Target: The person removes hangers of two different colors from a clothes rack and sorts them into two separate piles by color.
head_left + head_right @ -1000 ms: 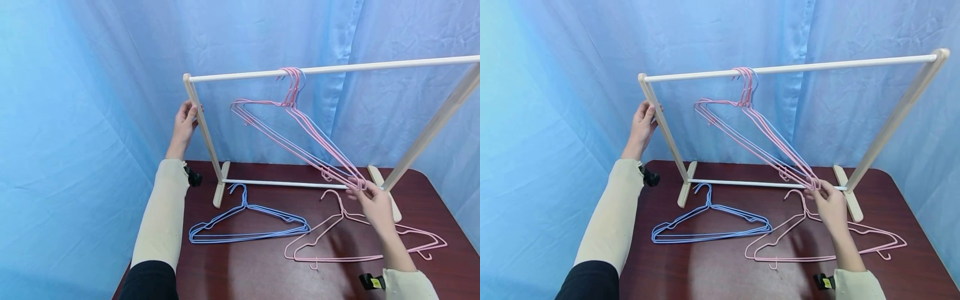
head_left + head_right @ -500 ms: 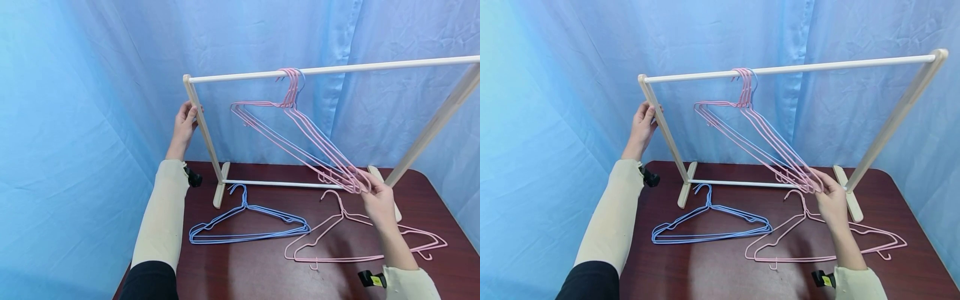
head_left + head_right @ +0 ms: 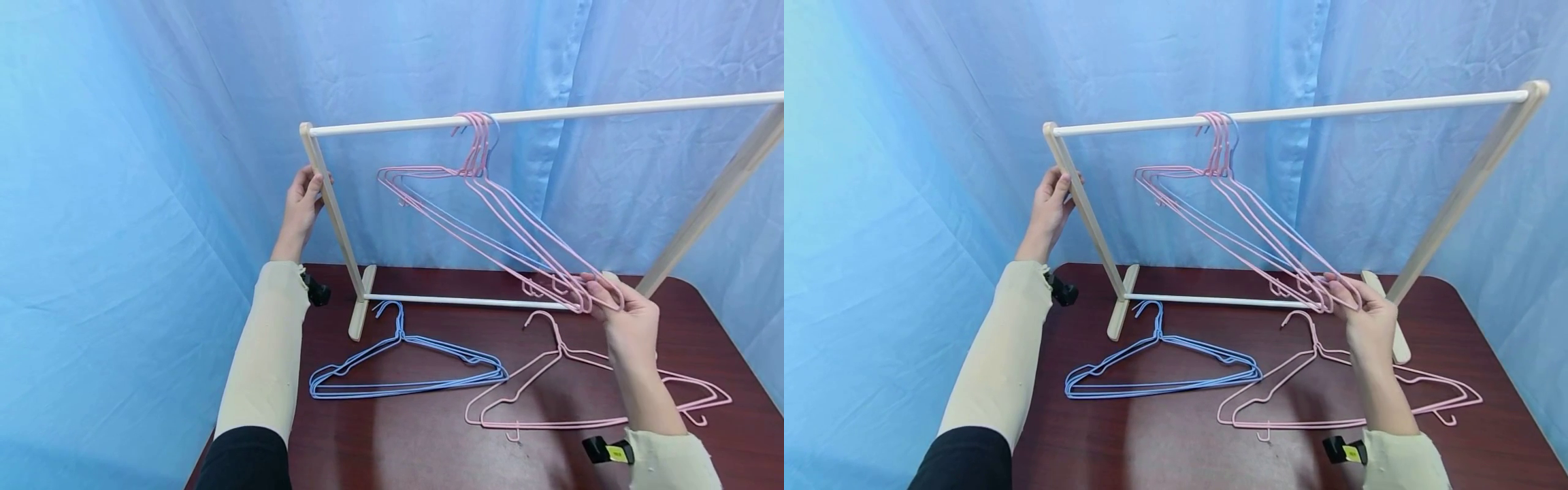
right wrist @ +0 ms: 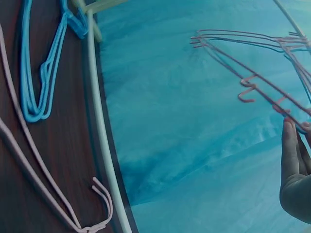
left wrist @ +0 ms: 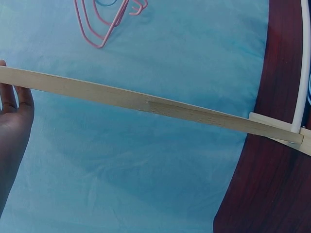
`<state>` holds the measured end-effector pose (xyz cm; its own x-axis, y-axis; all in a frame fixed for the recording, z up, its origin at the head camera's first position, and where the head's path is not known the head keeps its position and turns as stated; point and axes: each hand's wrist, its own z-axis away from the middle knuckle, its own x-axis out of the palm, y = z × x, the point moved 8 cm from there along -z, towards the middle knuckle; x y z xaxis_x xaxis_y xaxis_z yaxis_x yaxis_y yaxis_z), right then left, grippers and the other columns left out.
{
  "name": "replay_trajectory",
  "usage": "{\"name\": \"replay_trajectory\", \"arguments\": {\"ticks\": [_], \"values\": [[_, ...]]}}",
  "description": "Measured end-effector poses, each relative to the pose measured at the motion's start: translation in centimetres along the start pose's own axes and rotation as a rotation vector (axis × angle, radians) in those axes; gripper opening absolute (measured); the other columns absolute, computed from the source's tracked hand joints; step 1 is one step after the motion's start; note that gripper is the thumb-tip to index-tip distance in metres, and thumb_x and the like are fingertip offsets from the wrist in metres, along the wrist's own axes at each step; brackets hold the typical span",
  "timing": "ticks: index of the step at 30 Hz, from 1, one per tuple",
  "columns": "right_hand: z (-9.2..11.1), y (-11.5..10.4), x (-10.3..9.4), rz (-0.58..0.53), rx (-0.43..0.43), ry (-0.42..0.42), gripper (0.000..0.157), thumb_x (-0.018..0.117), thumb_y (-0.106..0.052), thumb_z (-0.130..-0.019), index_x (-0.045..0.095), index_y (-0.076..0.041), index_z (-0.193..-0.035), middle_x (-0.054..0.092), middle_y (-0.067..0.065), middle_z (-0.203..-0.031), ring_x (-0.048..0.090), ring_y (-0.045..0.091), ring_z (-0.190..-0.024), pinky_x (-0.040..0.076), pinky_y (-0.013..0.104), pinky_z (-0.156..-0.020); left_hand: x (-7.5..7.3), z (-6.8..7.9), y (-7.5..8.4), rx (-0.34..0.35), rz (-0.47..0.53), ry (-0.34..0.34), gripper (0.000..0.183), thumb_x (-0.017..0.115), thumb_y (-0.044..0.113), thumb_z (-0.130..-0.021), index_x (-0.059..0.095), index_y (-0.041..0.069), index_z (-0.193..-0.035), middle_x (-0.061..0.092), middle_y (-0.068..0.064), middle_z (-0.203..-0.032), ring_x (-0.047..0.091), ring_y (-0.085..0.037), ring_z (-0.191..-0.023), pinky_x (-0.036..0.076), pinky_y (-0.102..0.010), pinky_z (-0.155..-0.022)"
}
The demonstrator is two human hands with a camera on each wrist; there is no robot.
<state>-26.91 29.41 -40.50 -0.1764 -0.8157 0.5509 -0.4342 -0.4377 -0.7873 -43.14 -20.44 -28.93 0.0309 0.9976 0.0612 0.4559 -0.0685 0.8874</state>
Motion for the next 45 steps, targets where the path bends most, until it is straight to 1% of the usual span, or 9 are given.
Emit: {"name": "replay_trajectory", "arguments": {"ticks": [7, 12, 14, 21, 28, 33, 39, 43, 45], "values": [[-0.4, -1.3, 0.1, -0.234, -0.028, -0.008, 0.017, 0.057, 0.016, -0.090, 0.067, 0.020, -0.104, 0.075, 0.024, -0.092, 0.077, 0.030, -0.081, 0.061, 0.031, -0.071, 0.0, -0.2, -0.2, -0.015, -0.014, 0.004, 0.031, 0.045, 0.022, -0.106, 0.051, 0.008, -0.133, 0.061, 0.009, -0.110, 0.059, -0.009, -0.106, 0.047, -0.038, -0.097], [-0.6, -2.5, -0.4, -0.339, -0.107, 0.012, 0.017, 0.054, 0.020, -0.090, 0.062, 0.027, -0.104, 0.072, 0.031, -0.088, 0.075, 0.037, -0.079, 0.059, 0.041, -0.073, 0.1, -0.2, -0.1, -0.021, 0.002, 0.001, 0.024, 0.044, 0.019, -0.106, 0.053, 0.012, -0.128, 0.061, 0.009, -0.108, 0.059, -0.008, -0.104, 0.047, -0.035, -0.095], [-0.7, -2.9, -0.7, -0.347, -0.128, 0.031, 0.019, 0.055, 0.021, -0.089, 0.059, 0.029, -0.105, 0.072, 0.033, -0.087, 0.075, 0.039, -0.080, 0.058, 0.043, -0.075, 0.2, -0.1, 0.1, -0.024, 0.002, -0.001, 0.021, 0.044, 0.017, -0.106, 0.055, 0.015, -0.125, 0.061, 0.010, -0.106, 0.059, -0.008, -0.104, 0.047, -0.034, -0.095], [-0.3, -4.6, -2.6, -0.397, -0.184, 0.089, 0.022, 0.054, 0.023, -0.088, 0.055, 0.034, -0.107, 0.069, 0.037, -0.088, 0.074, 0.043, -0.077, 0.058, 0.046, -0.072, 0.8, 0.7, 1.6, -0.027, 0.006, -0.011, 0.031, 0.045, 0.016, -0.106, 0.050, 0.000, -0.132, 0.061, 0.009, -0.105, 0.059, -0.007, -0.102, 0.047, -0.033, -0.094], [1.0, -6.1, -5.3, -0.401, -0.303, 0.093, 0.021, 0.050, 0.025, -0.089, 0.051, 0.036, -0.107, 0.068, 0.040, -0.091, 0.073, 0.045, -0.078, 0.059, 0.046, -0.070, 1.2, 0.6, 1.7, -0.032, 0.001, -0.014, 0.023, 0.046, 0.018, -0.106, 0.055, 0.014, -0.126, 0.061, 0.009, -0.106, 0.058, -0.008, -0.104, 0.046, -0.036, -0.096], [2.2, -7.0, -7.3, -0.373, -0.381, 0.076, 0.022, 0.047, 0.025, -0.090, 0.047, 0.038, -0.108, 0.068, 0.041, -0.093, 0.073, 0.045, -0.080, 0.059, 0.046, -0.072, 1.1, 0.5, 1.5, -0.036, 0.012, -0.016, 0.020, 0.046, 0.019, -0.106, 0.056, 0.019, -0.123, 0.060, -0.001, -0.113, 0.058, -0.012, -0.107, 0.045, -0.035, -0.096], [3.1, -7.2, -9.3, -0.499, -0.339, 0.018, 0.022, 0.036, 0.027, -0.093, 0.048, 0.037, -0.108, 0.065, 0.045, -0.097, 0.071, 0.051, -0.085, 0.057, 0.050, -0.076, 1.2, 0.4, 1.6, -0.036, 0.006, -0.015, 0.021, 0.045, 0.019, -0.106, 0.055, 0.016, -0.124, 0.060, 0.007, -0.109, 0.058, -0.011, -0.108, 0.046, -0.036, -0.098], [3.7, -7.0, -10.3, -0.428, -0.345, 0.032, 0.021, 0.038, 0.026, -0.092, 0.049, 0.036, -0.107, 0.067, 0.041, -0.095, 0.072, 0.048, -0.083, 0.058, 0.048, -0.074, 1.2, 0.4, 1.6, -0.044, 0.006, -0.007, 0.032, 0.045, 0.020, -0.106, 0.051, 0.005, -0.133, 0.060, 0.009, -0.107, 0.058, -0.009, -0.107, 0.045, -0.039, -0.100], [3.9, -6.8, -10.6, -0.389, -0.343, 0.013, 0.022, 0.038, 0.027, -0.092, 0.049, 0.036, -0.108, 0.068, 0.040, -0.095, 0.072, 0.046, -0.082, 0.058, 0.046, -0.074, 1.2, 0.4, 1.6, -0.049, 0.007, -0.003, 0.033, 0.045, 0.020, -0.106, 0.051, 0.004, -0.134, 0.061, 0.009, -0.107, 0.058, -0.010, -0.107, 0.045, -0.040, -0.101]]}}
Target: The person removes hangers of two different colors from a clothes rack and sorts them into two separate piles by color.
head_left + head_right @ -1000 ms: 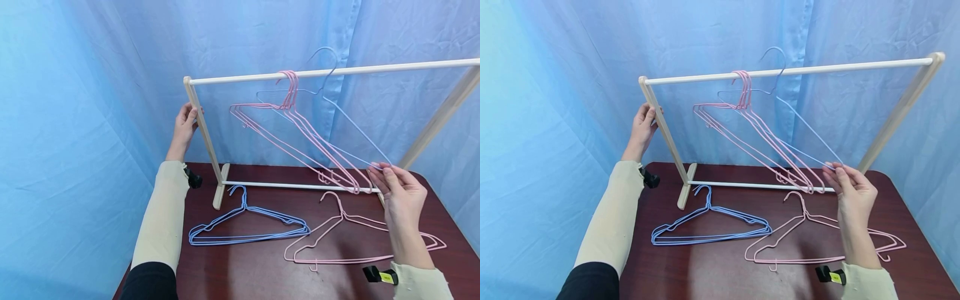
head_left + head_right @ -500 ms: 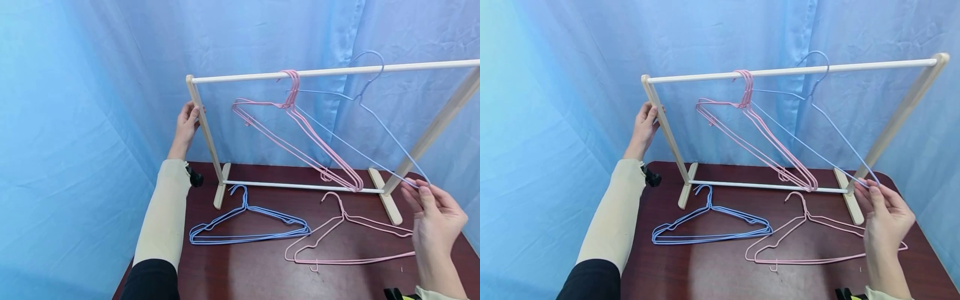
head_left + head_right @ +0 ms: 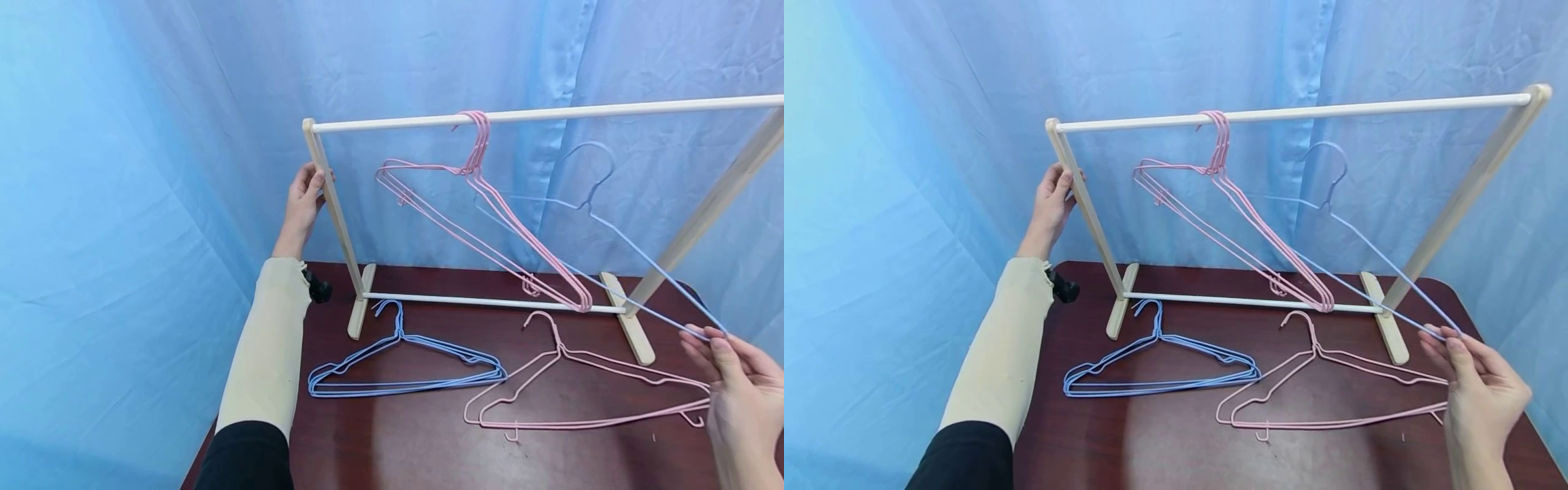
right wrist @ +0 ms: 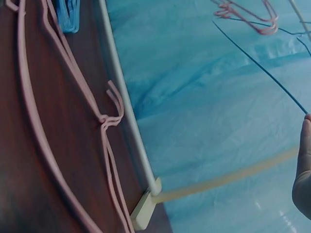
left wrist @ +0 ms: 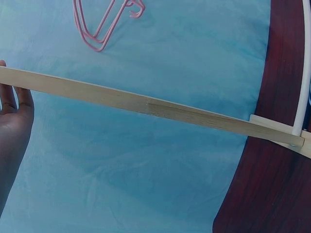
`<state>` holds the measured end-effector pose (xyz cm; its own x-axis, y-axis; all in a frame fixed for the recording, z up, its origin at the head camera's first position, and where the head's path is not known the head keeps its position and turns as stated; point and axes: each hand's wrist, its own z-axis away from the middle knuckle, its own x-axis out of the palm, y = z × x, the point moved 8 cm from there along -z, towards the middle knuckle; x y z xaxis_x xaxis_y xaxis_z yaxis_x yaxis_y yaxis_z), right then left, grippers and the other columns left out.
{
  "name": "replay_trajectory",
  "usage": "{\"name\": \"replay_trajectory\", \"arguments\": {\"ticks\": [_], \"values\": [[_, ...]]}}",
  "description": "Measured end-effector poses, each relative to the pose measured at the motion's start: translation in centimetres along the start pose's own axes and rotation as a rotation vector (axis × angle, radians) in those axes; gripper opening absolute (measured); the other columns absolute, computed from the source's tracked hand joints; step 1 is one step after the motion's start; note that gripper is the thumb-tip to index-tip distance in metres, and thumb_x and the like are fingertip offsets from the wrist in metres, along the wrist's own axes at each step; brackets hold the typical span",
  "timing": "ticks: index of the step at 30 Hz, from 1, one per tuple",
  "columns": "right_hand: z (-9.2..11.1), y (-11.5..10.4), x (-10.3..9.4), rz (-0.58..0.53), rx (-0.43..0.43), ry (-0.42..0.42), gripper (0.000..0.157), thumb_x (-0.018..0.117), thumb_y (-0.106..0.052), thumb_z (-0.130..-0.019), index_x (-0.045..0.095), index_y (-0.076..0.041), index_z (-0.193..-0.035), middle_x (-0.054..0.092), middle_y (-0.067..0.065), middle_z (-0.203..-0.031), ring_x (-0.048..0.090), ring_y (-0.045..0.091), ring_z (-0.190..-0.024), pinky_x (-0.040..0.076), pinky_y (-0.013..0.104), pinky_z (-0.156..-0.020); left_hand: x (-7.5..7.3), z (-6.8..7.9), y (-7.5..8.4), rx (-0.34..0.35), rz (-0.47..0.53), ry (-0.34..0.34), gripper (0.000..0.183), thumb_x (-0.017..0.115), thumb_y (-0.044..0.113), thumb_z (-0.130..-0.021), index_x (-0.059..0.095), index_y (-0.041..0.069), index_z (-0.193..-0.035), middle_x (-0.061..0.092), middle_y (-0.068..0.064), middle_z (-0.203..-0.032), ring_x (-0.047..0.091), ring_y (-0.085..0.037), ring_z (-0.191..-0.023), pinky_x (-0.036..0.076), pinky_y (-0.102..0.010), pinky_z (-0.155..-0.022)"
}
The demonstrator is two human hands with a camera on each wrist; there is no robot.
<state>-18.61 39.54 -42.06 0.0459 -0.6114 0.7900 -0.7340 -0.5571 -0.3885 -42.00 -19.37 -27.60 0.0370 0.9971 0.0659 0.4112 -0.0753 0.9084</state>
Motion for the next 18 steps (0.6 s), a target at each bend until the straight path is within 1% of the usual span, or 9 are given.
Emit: {"name": "replay_trajectory", "arguments": {"ticks": [1, 3, 5, 8, 10, 12, 13, 15, 18], "values": [[0.1, 0.0, -0.1, 0.027, -0.005, -0.017, 0.022, 0.038, 0.027, -0.092, 0.049, 0.037, -0.109, 0.069, 0.039, -0.095, 0.073, 0.045, -0.081, 0.058, 0.046, -0.074, 0.0, 0.0, 0.0, 0.000, 0.000, -0.001, 0.033, 0.045, 0.020, -0.106, 0.050, 0.004, -0.134, 0.060, 0.009, -0.107, 0.058, -0.010, -0.107, 0.045, -0.041, -0.102], [0.4, 0.1, -0.3, 0.026, 0.011, -0.055, 0.024, 0.035, 0.029, -0.091, 0.048, 0.038, -0.110, 0.068, 0.040, -0.097, 0.073, 0.045, -0.081, 0.058, 0.046, -0.073, 0.0, 0.0, 0.1, 0.002, -0.002, -0.003, 0.031, 0.045, 0.020, -0.106, 0.051, 0.005, -0.133, 0.060, 0.008, -0.109, 0.058, -0.011, -0.107, 0.045, -0.042, -0.102], [0.6, 0.3, -0.5, 0.080, 0.029, -0.069, 0.025, 0.036, 0.030, -0.090, 0.047, 0.038, -0.111, 0.069, 0.039, -0.097, 0.074, 0.043, -0.081, 0.059, 0.044, -0.072, 0.0, 0.1, 0.1, 0.006, 0.000, -0.006, 0.030, 0.045, 0.019, -0.106, 0.052, 0.007, -0.132, 0.060, 0.006, -0.110, 0.058, -0.011, -0.108, 0.045, -0.041, -0.102], [1.0, 0.8, -1.2, 0.179, 0.078, -0.029, 0.025, 0.040, 0.030, -0.089, 0.047, 0.038, -0.112, 0.071, 0.036, -0.094, 0.074, 0.040, -0.078, 0.059, 0.042, -0.068, -0.2, 0.0, 0.1, 0.014, -0.001, -0.009, 0.030, 0.045, 0.019, -0.106, 0.051, 0.005, -0.133, 0.060, 0.006, -0.110, 0.058, -0.011, -0.107, 0.046, -0.038, -0.099], [1.2, 1.3, -1.7, 0.257, 0.126, 0.023, 0.025, 0.045, 0.028, -0.089, 0.051, 0.036, -0.112, 0.073, 0.032, -0.092, 0.075, 0.036, -0.075, 0.059, 0.039, -0.065, -0.2, 0.0, 0.1, 0.014, 0.006, -0.007, 0.030, 0.045, 0.019, -0.106, 0.052, 0.006, -0.132, 0.060, 0.007, -0.109, 0.058, -0.010, -0.106, 0.046, -0.035, -0.096], [1.4, 1.7, -2.2, 0.301, 0.178, 0.060, 0.025, 0.048, 0.026, -0.089, 0.054, 0.033, -0.113, 0.074, 0.029, -0.092, 0.075, 0.034, -0.073, 0.059, 0.037, -0.064, -0.2, -0.1, 0.0, 0.012, 0.009, -0.006, 0.029, 0.046, 0.019, -0.106, 0.052, 0.006, -0.131, 0.061, 0.008, -0.108, 0.059, -0.009, -0.104, 0.046, -0.033, -0.094], [1.5, 2.0, -2.4, 0.311, 0.204, 0.067, 0.025, 0.048, 0.026, -0.089, 0.056, 0.031, -0.113, 0.074, 0.028, -0.092, 0.075, 0.033, -0.073, 0.058, 0.037, -0.064, -0.2, -0.1, 0.0, 0.008, 0.011, -0.004, 0.027, 0.046, 0.019, -0.106, 0.053, 0.008, -0.130, 0.061, 0.008, -0.107, 0.059, -0.008, -0.104, 0.046, -0.032, -0.093], [1.7, 2.5, -2.6, 0.320, 0.257, 0.066, 0.025, 0.049, 0.024, -0.090, 0.060, 0.026, -0.112, 0.075, 0.025, -0.091, 0.076, 0.031, -0.073, 0.058, 0.035, -0.065, -0.2, -0.1, 0.0, 0.005, 0.022, -0.003, 0.027, 0.046, 0.019, -0.105, 0.053, 0.008, -0.129, 0.061, 0.008, -0.107, 0.059, -0.009, -0.103, 0.046, -0.032, -0.092], [2.1, 3.5, -2.9, 0.308, 0.336, 0.028, 0.027, 0.047, 0.022, -0.092, 0.065, 0.020, -0.112, 0.076, 0.022, -0.092, 0.076, 0.029, -0.074, 0.059, 0.034, -0.067, -0.1, 0.0, -0.1, -0.001, 0.027, 0.000, 0.026, 0.046, 0.019, -0.105, 0.053, 0.009, -0.128, 0.061, 0.007, -0.107, 0.059, -0.009, -0.103, 0.046, -0.032, -0.092]]}}
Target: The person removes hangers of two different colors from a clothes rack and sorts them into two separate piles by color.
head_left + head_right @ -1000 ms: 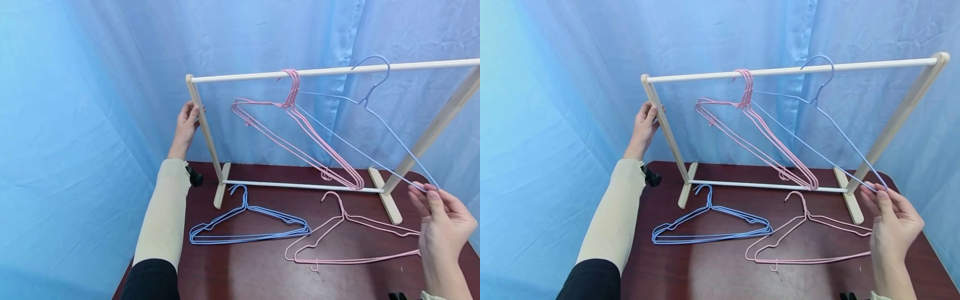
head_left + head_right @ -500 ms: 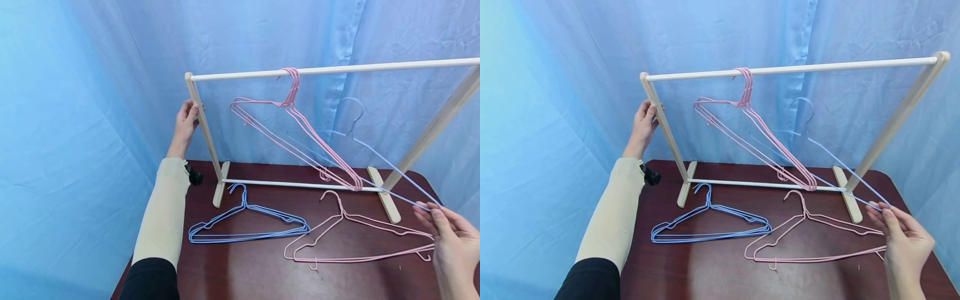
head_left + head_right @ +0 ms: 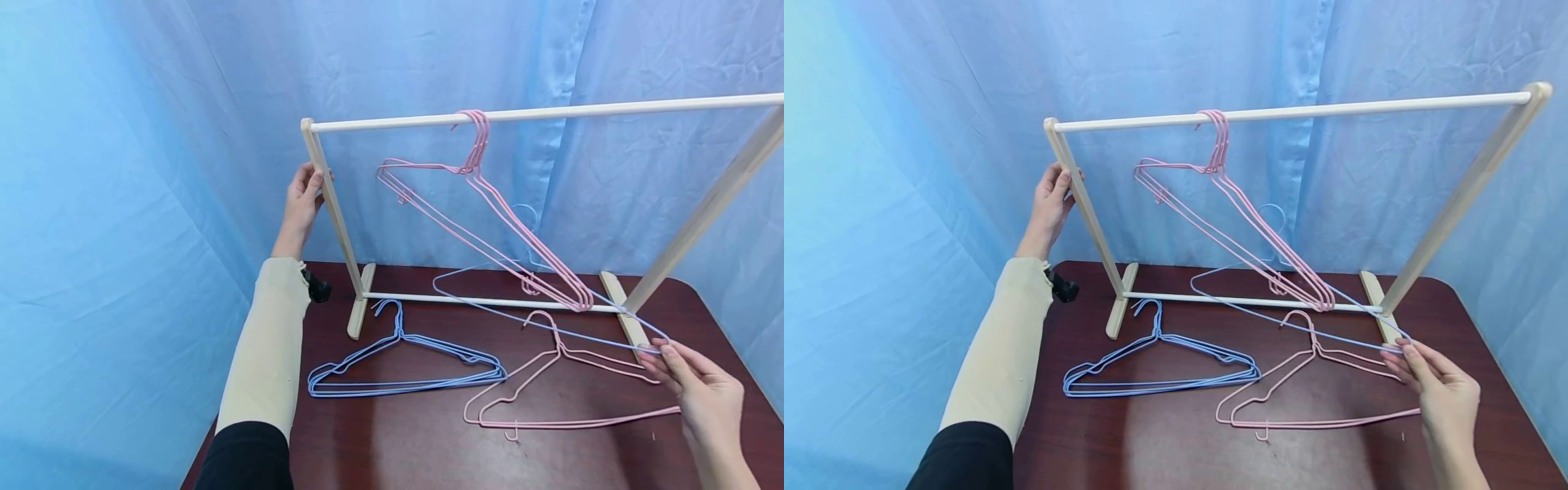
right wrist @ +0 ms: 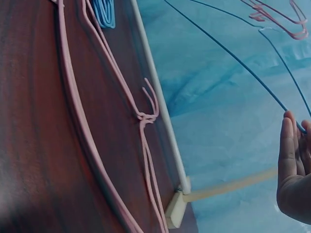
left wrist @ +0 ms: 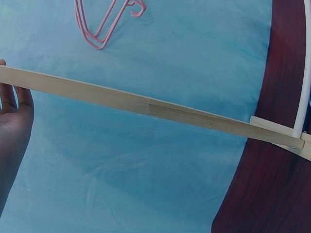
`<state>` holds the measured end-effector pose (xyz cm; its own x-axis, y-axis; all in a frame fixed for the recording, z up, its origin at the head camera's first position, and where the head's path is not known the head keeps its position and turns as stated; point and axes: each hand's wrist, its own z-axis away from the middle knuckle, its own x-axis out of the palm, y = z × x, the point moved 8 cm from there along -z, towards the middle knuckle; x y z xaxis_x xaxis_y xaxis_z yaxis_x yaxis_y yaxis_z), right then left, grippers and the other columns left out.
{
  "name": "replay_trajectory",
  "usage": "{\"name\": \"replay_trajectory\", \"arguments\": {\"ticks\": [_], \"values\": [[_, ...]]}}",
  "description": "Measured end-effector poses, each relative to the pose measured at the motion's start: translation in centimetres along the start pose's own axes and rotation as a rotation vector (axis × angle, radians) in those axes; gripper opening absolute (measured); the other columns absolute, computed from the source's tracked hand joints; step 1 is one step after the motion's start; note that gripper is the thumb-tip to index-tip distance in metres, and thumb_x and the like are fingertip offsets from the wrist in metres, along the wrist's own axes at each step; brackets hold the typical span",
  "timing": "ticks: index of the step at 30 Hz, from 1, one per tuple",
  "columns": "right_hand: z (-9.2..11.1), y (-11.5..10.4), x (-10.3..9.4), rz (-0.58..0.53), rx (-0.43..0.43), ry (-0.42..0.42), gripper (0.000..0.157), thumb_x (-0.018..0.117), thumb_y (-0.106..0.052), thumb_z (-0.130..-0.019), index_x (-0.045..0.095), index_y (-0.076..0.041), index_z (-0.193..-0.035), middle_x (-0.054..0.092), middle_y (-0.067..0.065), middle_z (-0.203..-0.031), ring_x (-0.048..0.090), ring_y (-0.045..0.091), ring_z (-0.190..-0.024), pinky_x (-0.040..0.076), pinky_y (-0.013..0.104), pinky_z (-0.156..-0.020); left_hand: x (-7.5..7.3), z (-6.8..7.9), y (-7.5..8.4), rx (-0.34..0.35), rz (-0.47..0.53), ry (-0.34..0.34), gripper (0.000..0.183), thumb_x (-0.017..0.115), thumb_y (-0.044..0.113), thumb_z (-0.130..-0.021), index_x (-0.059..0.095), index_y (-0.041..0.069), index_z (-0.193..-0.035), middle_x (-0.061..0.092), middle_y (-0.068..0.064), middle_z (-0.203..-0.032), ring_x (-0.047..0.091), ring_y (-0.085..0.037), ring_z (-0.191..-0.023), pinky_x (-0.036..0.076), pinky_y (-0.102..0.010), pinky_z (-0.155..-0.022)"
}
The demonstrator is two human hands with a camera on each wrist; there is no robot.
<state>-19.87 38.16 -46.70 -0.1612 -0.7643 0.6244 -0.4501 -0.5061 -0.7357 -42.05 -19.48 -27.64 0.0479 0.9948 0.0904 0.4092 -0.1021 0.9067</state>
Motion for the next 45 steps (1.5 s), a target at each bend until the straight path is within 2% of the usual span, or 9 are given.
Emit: {"name": "replay_trajectory", "arguments": {"ticks": [7, 11, 16, 23, 28, 30, 36, 41, 45], "values": [[0.4, 2.5, 0.5, 0.006, 0.134, -0.115, 0.031, 0.045, 0.018, -0.096, 0.070, 0.010, -0.114, 0.077, 0.017, -0.097, 0.077, 0.027, -0.079, 0.060, 0.032, -0.071, 0.0, 0.1, 0.0, 0.006, 0.006, -0.001, 0.033, 0.045, 0.018, -0.106, 0.049, 0.001, -0.134, 0.059, -0.002, -0.112, 0.058, -0.011, -0.103, 0.047, -0.032, -0.092], [0.5, 4.0, 0.9, 0.024, 0.202, -0.139, 0.032, 0.046, 0.016, -0.096, 0.073, 0.006, -0.110, 0.078, 0.012, -0.101, 0.077, 0.026, -0.080, 0.060, 0.033, -0.073, -0.1, 0.1, -0.1, 0.002, 0.003, 0.003, 0.027, 0.045, 0.019, -0.106, 0.053, 0.008, -0.129, 0.060, 0.003, -0.109, 0.058, -0.009, -0.102, 0.047, -0.031, -0.092], [0.8, 5.6, 1.7, 0.095, 0.271, -0.173, 0.030, 0.049, 0.012, -0.098, 0.075, -0.001, -0.108, 0.078, 0.006, -0.104, 0.077, 0.022, -0.082, 0.060, 0.032, -0.074, -0.2, 0.2, -0.1, 0.004, -0.004, 0.005, 0.034, 0.045, 0.020, -0.106, 0.049, 0.002, -0.134, 0.060, 0.001, -0.111, 0.059, -0.009, -0.104, 0.046, -0.032, -0.094], [1.1, 8.5, 1.9, 0.197, 0.335, -0.223, 0.027, 0.055, 0.002, -0.099, 0.076, -0.010, -0.111, 0.078, -0.001, -0.104, 0.077, 0.016, -0.083, 0.061, 0.029, -0.075, -0.3, 0.3, -0.1, 0.006, -0.009, 0.002, 0.032, 0.044, 0.020, -0.106, 0.050, 0.005, -0.133, 0.060, 0.008, -0.107, 0.058, -0.010, -0.105, 0.046, -0.031, -0.094], [1.1, 10.5, 1.9, 0.193, 0.388, -0.215, 0.026, 0.056, 0.002, -0.098, 0.076, -0.010, -0.111, 0.079, 0.004, -0.097, 0.077, 0.017, -0.082, 0.061, 0.030, -0.076, -0.3, 0.3, -0.1, 0.010, -0.005, 0.001, 0.038, 0.045, 0.019, -0.106, 0.046, -0.002, -0.137, 0.060, 0.008, -0.106, 0.058, -0.010, -0.104, 0.046, -0.031, -0.093], [0.8, 12.2, 0.7, 0.186, 0.411, -0.221, 0.023, 0.060, -0.002, -0.098, 0.075, -0.010, -0.113, 0.078, 0.006, -0.098, 0.077, 0.019, -0.084, 0.061, 0.032, -0.078, -0.3, 0.3, -0.2, 0.006, -0.003, 0.006, 0.035, 0.045, 0.020, -0.106, 0.049, 0.001, -0.135, 0.061, 0.006, -0.107, 0.059, -0.009, -0.103, 0.046, -0.031, -0.093], [1.6, 13.6, 2.2, 0.214, 0.467, -0.223, 0.022, 0.061, -0.005, -0.098, 0.077, -0.016, -0.109, 0.079, 0.004, -0.095, 0.077, 0.015, -0.083, 0.061, 0.031, -0.077, -0.2, 0.3, -0.1, 0.005, -0.003, 0.009, 0.024, 0.046, 0.021, -0.105, 0.055, 0.013, -0.126, 0.060, 0.002, -0.110, 0.059, -0.009, -0.103, 0.047, -0.032, -0.094], [2.3, 15.3, 3.1, 0.244, 0.496, -0.258, 0.020, 0.063, -0.009, -0.098, 0.076, -0.016, -0.110, 0.079, 0.005, -0.092, 0.077, 0.015, -0.085, 0.061, 0.031, -0.080, 0.0, 0.2, 0.0, 0.013, 0.008, 0.004, 0.034, 0.046, 0.019, -0.106, 0.050, 0.001, -0.134, 0.060, -0.001, -0.110, 0.058, -0.013, -0.104, 0.047, -0.033, -0.093], [3.1, 16.1, 4.6, 0.288, 0.514, -0.262, 0.015, 0.069, -0.017, -0.095, 0.076, -0.020, -0.108, 0.079, 0.001, -0.090, 0.076, 0.012, -0.083, 0.061, 0.028, -0.078, 0.0, 0.1, 0.1, 0.017, -0.013, 0.006, 0.037, 0.045, 0.020, -0.106, 0.047, -0.001, -0.137, 0.061, 0.007, -0.106, 0.058, -0.012, -0.106, 0.047, -0.033, -0.094]]}}
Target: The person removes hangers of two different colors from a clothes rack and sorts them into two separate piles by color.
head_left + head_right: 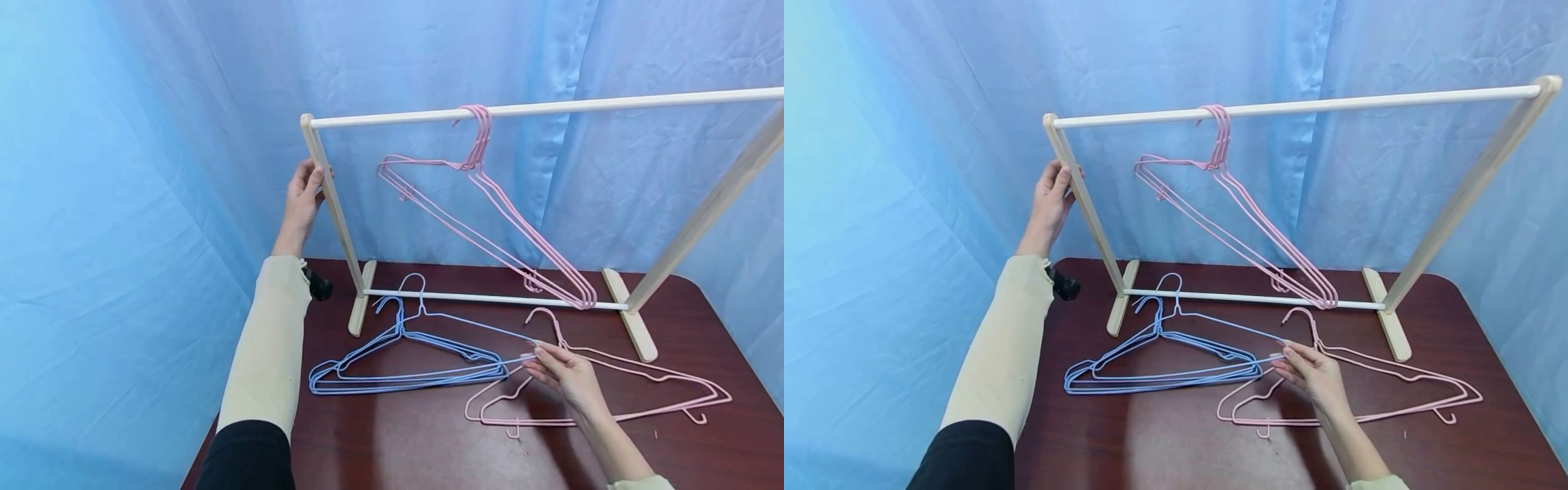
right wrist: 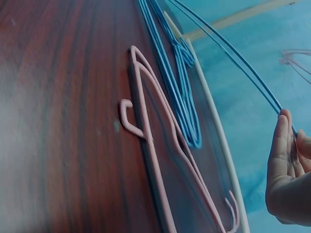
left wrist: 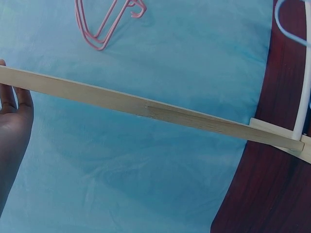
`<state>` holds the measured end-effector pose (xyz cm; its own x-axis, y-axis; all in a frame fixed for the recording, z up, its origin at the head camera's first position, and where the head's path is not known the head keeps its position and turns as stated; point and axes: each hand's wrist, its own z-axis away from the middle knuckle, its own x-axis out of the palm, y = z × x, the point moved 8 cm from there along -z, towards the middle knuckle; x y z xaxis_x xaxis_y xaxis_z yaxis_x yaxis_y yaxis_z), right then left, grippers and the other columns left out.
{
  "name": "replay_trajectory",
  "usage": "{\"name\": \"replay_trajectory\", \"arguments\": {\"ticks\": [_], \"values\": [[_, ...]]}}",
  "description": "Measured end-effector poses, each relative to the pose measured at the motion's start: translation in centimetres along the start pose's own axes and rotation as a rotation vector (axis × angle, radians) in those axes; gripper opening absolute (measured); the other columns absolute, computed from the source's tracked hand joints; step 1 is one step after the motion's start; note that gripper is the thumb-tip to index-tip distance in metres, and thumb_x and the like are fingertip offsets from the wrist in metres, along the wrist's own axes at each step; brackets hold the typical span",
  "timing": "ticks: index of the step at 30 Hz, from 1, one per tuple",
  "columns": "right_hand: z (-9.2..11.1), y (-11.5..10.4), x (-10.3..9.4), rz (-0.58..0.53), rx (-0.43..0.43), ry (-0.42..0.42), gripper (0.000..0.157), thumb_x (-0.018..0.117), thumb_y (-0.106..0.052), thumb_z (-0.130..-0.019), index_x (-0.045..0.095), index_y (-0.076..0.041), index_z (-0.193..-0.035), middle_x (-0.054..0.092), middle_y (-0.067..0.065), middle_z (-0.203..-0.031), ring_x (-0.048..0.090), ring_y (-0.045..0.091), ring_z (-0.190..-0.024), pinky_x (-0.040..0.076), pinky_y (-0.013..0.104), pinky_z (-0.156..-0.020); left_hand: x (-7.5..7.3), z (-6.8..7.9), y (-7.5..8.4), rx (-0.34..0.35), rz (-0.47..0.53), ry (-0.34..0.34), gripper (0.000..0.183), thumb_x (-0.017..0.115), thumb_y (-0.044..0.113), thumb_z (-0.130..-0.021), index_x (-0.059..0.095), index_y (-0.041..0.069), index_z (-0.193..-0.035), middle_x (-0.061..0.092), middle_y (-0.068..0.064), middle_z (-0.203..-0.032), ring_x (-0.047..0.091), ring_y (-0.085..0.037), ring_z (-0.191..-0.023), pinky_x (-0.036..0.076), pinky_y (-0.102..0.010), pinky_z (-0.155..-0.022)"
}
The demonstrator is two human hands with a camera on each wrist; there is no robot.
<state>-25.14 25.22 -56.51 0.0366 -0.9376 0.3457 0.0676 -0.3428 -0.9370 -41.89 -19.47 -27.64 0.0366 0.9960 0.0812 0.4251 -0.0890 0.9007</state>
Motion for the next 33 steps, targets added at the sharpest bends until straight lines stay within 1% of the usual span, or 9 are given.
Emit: {"name": "replay_trajectory", "arguments": {"ticks": [5, 10, 15, 19, 21, 24, 27, 30, 33], "values": [[0.0, 0.7, 2.1, 0.005, 0.046, -0.020, 0.013, 0.068, -0.016, -0.096, 0.075, -0.022, -0.104, 0.078, 0.000, -0.089, 0.076, 0.011, -0.082, 0.061, 0.026, -0.078, 0.1, -0.1, 0.1, 0.008, -0.001, 0.000, 0.036, 0.044, 0.019, -0.106, 0.047, -0.001, -0.136, 0.061, 0.005, -0.107, 0.059, -0.009, -0.103, 0.046, -0.034, -0.095], [0.1, 1.2, 3.8, -0.018, 0.121, 0.002, 0.017, 0.062, -0.011, -0.099, 0.073, -0.024, -0.098, 0.078, -0.001, -0.085, 0.075, 0.009, -0.081, 0.061, 0.023, -0.078, 0.2, -0.2, 0.0, -0.004, 0.013, 0.005, 0.029, 0.045, 0.019, -0.106, 0.054, 0.007, -0.130, 0.061, 0.005, -0.108, 0.059, -0.008, -0.104, 0.047, -0.034, -0.095], [0.0, 2.2, 4.6, -0.044, 0.187, 0.015, 0.019, 0.052, -0.005, -0.102, 0.068, -0.015, -0.101, 0.077, -0.002, -0.087, 0.075, 0.009, -0.081, 0.061, 0.022, -0.079, 0.1, -0.2, -0.1, -0.012, 0.022, 0.012, 0.022, 0.046, 0.019, -0.105, 0.057, 0.015, -0.124, 0.061, -0.001, -0.112, 0.059, -0.011, -0.106, 0.046, -0.035, -0.095], [-0.3, 3.1, 4.8, -0.006, 0.220, 0.015, 0.015, 0.050, -0.004, -0.103, 0.063, -0.005, -0.111, 0.077, -0.004, -0.089, 0.074, 0.009, -0.082, 0.060, 0.022, -0.079, 0.1, -0.1, 0.0, -0.012, 0.013, 0.011, 0.022, 0.045, 0.018, -0.106, 0.056, 0.015, -0.124, 0.061, 0.002, -0.110, 0.058, -0.013, -0.107, 0.046, -0.035, -0.097], [-0.5, 3.5, 4.9, 0.024, 0.229, 0.012, 0.021, 0.050, -0.004, -0.103, 0.058, 0.003, -0.121, 0.077, -0.004, -0.090, 0.074, 0.008, -0.082, 0.060, 0.021, -0.080, 0.2, -0.1, 0.0, -0.010, 0.011, 0.009, 0.022, 0.045, 0.018, -0.106, 0.056, 0.015, -0.124, 0.061, 0.004, -0.109, 0.058, -0.012, -0.107, 0.046, -0.035, -0.097], [-0.9, 3.9, 4.9, 0.094, 0.229, 0.005, 0.038, 0.049, -0.004, -0.103, 0.044, 0.017, -0.135, 0.076, -0.003, -0.089, 0.074, 0.007, -0.083, 0.060, 0.021, -0.081, 0.1, -0.2, 0.0, -0.007, 0.013, 0.008, 0.025, 0.045, 0.018, -0.106, 0.055, 0.010, -0.126, 0.061, 0.006, -0.107, 0.058, -0.014, -0.108, 0.046, -0.037, -0.098], [-1.1, 3.9, 5.3, 0.188, 0.204, -0.029, 0.048, 0.048, 0.000, -0.102, 0.032, 0.027, -0.139, 0.075, 0.001, -0.090, 0.073, 0.005, -0.082, 0.060, 0.020, -0.080, -0.1, -0.4, -0.4, -0.006, 0.009, 0.009, 0.032, 0.044, 0.018, -0.106, 0.051, 0.002, -0.132, 0.062, 0.008, -0.107, 0.058, -0.017, -0.111, 0.045, -0.040, -0.101], [-1.2, 3.6, 5.7, 0.304, 0.166, -0.071, 0.048, 0.048, 0.005, -0.101, 0.030, 0.030, -0.138, 0.075, 0.012, -0.094, 0.072, 0.003, -0.080, 0.060, 0.020, -0.079, -0.5, -0.8, -1.2, -0.004, -0.003, 0.010, 0.036, 0.044, 0.020, -0.106, 0.048, 0.001, -0.136, 0.062, 0.009, -0.108, 0.058, -0.017, -0.113, 0.045, -0.042, -0.104], [-1.1, 3.3, 6.0, 0.437, 0.130, -0.085, 0.045, 0.050, 0.007, -0.098, 0.035, 0.029, -0.135, 0.073, 0.026, -0.095, 0.071, 0.004, -0.077, 0.061, 0.021, -0.076, -0.8, -1.0, -1.8, -0.004, 0.003, 0.018, 0.034, 0.045, 0.022, -0.105, 0.052, 0.007, -0.135, 0.062, 0.007, -0.110, 0.057, -0.016, -0.114, 0.044, -0.044, -0.106]]}}
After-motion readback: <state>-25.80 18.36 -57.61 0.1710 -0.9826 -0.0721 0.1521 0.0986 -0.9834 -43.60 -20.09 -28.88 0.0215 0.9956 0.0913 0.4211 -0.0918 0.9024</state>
